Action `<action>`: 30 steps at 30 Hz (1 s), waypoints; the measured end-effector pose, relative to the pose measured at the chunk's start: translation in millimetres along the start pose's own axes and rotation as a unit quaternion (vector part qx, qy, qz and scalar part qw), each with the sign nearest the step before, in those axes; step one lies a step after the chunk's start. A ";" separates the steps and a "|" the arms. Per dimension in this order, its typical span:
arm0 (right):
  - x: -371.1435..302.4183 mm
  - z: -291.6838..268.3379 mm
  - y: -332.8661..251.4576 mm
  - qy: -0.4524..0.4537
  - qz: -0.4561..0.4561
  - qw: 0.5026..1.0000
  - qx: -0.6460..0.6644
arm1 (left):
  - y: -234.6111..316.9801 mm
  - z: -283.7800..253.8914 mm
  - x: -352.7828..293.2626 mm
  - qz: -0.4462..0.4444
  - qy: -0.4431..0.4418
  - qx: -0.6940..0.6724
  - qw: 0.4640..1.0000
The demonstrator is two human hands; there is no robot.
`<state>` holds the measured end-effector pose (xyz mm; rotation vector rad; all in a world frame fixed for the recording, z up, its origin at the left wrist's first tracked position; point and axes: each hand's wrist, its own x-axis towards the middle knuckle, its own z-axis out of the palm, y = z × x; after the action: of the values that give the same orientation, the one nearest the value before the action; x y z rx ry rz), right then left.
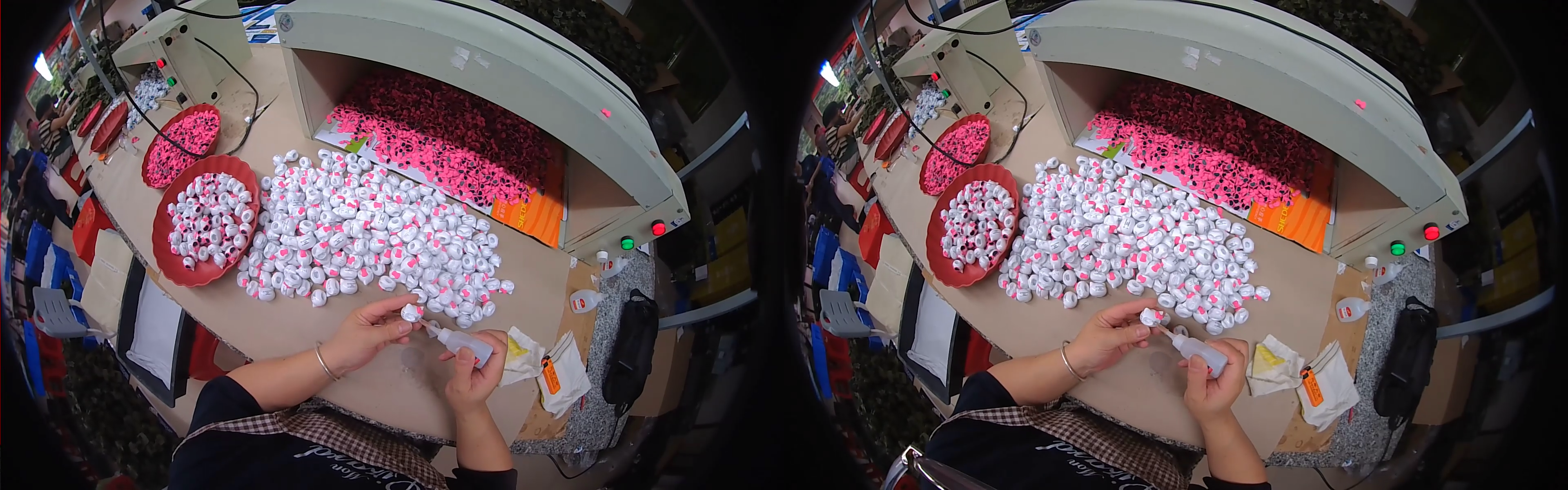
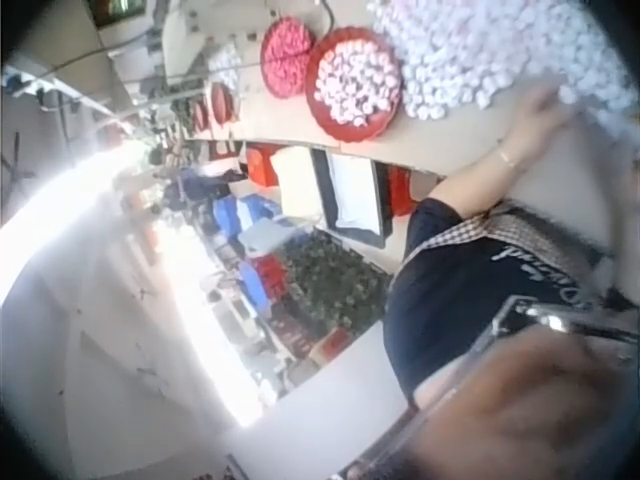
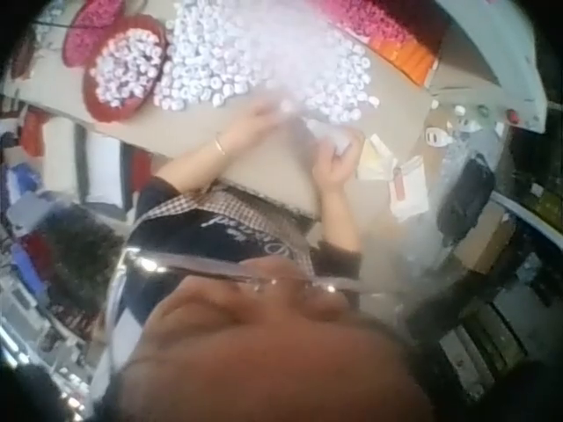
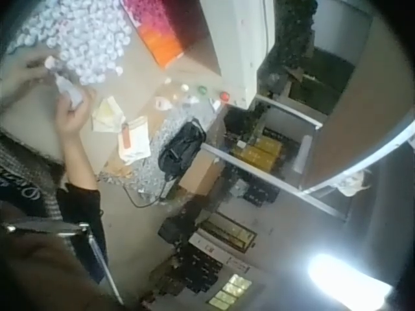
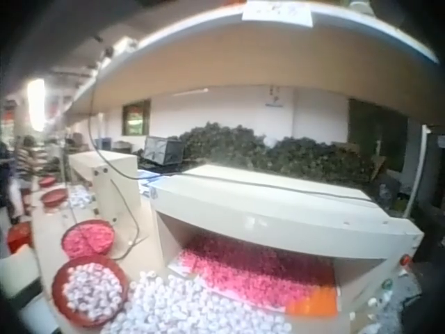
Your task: The person assembles small pink and white components by applying glue from a small bottle to the parts and joining them together by hand.
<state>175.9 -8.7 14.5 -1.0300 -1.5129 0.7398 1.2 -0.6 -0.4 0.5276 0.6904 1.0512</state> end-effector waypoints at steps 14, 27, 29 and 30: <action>132.2 -30.9 34.3 0.000 0.236 0.971 -0.039 | 2.1 -1.3 -0.9 -0.012 -0.016 -0.013 1.000; 214.9 -21.9 110.3 -0.225 0.005 0.843 -0.489 | 6.0 -4.9 -0.5 -0.024 0.003 0.009 1.000; 211.4 -26.7 110.1 -0.220 0.027 0.827 -0.518 | 7.1 -3.7 0.4 -0.015 0.000 0.030 0.999; 207.3 -32.4 107.6 -0.221 0.028 0.827 -0.516 | 7.4 -2.6 0.8 -0.007 -0.008 0.051 0.999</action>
<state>227.6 221.4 15.9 -1.7719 -2.3919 0.1204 -4.9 3.3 2.7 0.6184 0.7363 1.0007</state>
